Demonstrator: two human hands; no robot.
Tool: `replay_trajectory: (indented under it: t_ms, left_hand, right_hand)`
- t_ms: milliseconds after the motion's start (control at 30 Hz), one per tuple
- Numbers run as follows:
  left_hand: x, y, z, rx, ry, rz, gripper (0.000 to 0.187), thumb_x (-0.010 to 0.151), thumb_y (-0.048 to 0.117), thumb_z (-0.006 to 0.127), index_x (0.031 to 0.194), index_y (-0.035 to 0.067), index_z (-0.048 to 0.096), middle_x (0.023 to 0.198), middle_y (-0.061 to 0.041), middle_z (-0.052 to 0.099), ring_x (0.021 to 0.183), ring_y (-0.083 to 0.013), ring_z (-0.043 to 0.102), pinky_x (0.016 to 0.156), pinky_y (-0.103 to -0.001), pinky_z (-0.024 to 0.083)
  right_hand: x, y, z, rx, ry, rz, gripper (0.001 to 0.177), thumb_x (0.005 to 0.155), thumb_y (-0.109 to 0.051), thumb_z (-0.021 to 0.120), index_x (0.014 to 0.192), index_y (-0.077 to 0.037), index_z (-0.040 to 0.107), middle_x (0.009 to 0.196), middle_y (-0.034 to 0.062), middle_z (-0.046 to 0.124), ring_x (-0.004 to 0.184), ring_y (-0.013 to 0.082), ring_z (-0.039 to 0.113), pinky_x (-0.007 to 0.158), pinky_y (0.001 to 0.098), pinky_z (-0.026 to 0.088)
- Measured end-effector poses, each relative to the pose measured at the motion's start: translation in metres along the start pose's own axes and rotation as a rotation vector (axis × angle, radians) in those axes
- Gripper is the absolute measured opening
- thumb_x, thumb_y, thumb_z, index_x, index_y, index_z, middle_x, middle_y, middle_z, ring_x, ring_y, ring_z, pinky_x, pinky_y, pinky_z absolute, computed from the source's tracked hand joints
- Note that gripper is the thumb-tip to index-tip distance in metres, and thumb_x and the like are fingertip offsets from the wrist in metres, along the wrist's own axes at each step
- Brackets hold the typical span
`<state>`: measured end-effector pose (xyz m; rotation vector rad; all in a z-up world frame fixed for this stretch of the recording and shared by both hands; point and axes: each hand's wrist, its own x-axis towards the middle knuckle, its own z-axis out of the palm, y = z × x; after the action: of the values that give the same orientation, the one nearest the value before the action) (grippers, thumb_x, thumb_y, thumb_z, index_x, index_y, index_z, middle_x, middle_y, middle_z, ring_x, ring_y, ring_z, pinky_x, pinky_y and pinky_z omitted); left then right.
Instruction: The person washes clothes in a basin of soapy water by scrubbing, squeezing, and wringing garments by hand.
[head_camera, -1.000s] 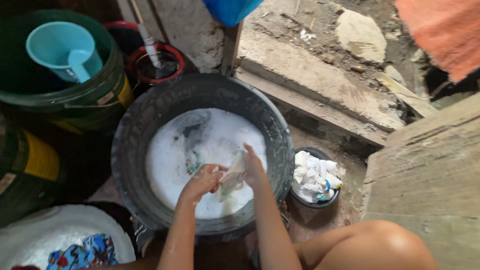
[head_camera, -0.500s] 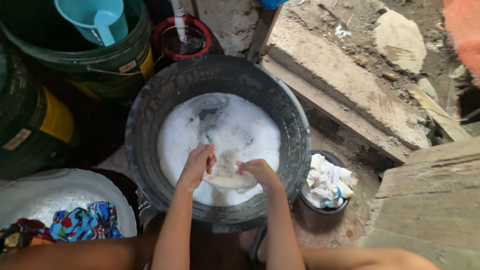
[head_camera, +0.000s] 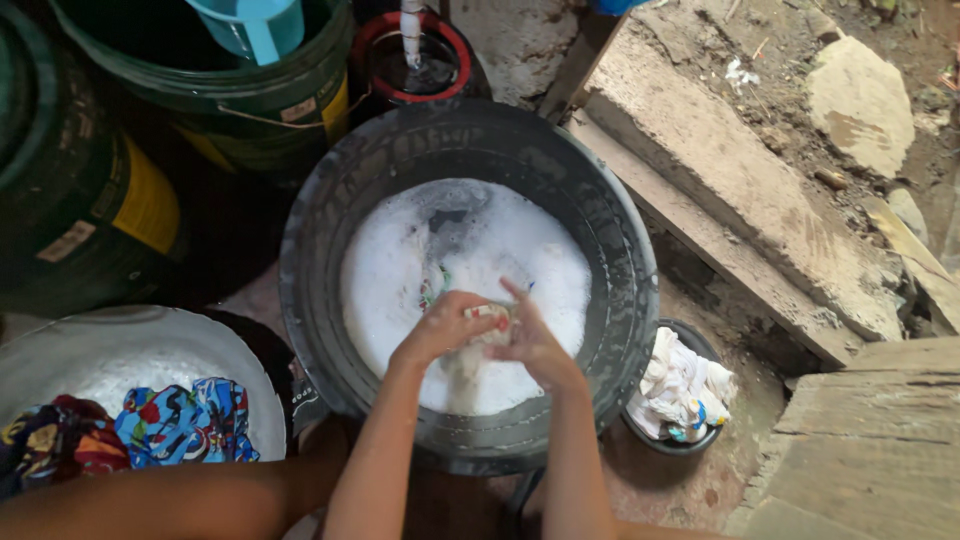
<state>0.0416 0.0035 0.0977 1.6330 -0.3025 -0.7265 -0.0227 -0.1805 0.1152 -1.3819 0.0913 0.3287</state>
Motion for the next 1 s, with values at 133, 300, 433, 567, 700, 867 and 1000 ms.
replay_trajectory:
  t_ms: [133,300,433,567,700,867,1000]
  left_hand:
    - [0.001,0.018,0.004,0.336,0.319,0.387,0.024,0.091,0.025,0.072,0.091,0.002,0.077,0.081,-0.010,0.068,0.082,-0.0189,0.058,0.075,-0.034,0.050]
    - [0.009,-0.003,-0.004,-0.224,0.460,0.334,0.025,0.092,0.023,0.065,0.105,0.004,0.073,0.088,-0.005,0.069,0.081,-0.0109,0.059,0.072,-0.031,0.052]
    - [0.034,-0.067,-0.006,-0.591,0.706,0.000,0.024,0.100,0.031,0.058,0.110,0.008,0.060,0.092,-0.009,0.067,0.082,-0.0208,0.062,0.070,-0.038,0.054]
    - [0.062,-0.162,0.032,-1.055,0.497,-0.241,0.025,0.099,0.033,0.056,0.112,0.012,0.057,0.094,-0.008,0.068,0.083,-0.0215,0.067,0.067,-0.039,0.058]
    - [0.074,-0.225,0.072,-1.194,0.303,-0.221,0.032,0.101,0.032,0.057,0.113,0.005,0.066,0.094,-0.010,0.070,0.080,-0.0204,0.068,0.065,-0.037,0.057]
    - [0.055,-0.155,0.073,-1.020,0.186,-0.355,0.036,0.094,0.031,0.063,0.113,0.001,0.069,0.095,-0.010,0.072,0.079,-0.0194,0.070,0.064,-0.035,0.057]
    - [0.017,-0.082,0.016,-0.846,0.022,-0.394,0.045,0.089,0.036,0.071,0.115,-0.001,0.068,0.096,-0.009,0.073,0.080,-0.0176,0.070,0.063,-0.031,0.056]
  right_hand:
    - [0.018,0.083,-0.020,-0.639,0.005,0.228,0.038,0.086,-0.016,0.078,0.115,0.008,0.071,0.120,0.0151,0.070,0.112,0.0231,0.066,0.097,0.0368,0.051]
    - [0.020,0.110,-0.033,0.576,0.290,-0.177,0.043,0.088,-0.021,0.067,0.124,0.003,0.066,0.129,0.0154,0.068,0.122,0.0209,0.064,0.106,0.0370,0.048]
    - [0.013,0.068,-0.018,0.575,0.313,-0.228,0.038,0.085,-0.013,0.069,0.119,0.004,0.069,0.119,0.0168,0.072,0.109,0.0242,0.069,0.100,0.0385,0.053]
    - [0.037,0.101,0.045,0.203,0.536,-0.329,0.020,0.090,-0.009,0.073,0.103,0.005,0.069,0.100,0.0165,0.073,0.089,0.0258,0.069,0.081,0.0414,0.057]
    - [0.058,0.149,0.047,-0.726,0.931,-0.527,0.022,0.083,-0.017,0.078,0.086,0.004,0.074,0.077,0.0161,0.071,0.073,0.0232,0.066,0.072,0.0383,0.052]
    - [0.075,0.157,-0.046,-0.710,0.934,-0.207,0.038,0.087,-0.033,0.079,0.089,0.004,0.073,0.073,0.0157,0.067,0.070,0.0197,0.060,0.068,0.0378,0.048]
    - [0.058,0.159,-0.085,-0.140,0.366,0.023,0.052,0.091,-0.051,0.074,0.091,0.001,0.074,0.080,0.0010,0.069,0.074,0.0086,0.058,0.068,0.0293,0.048]
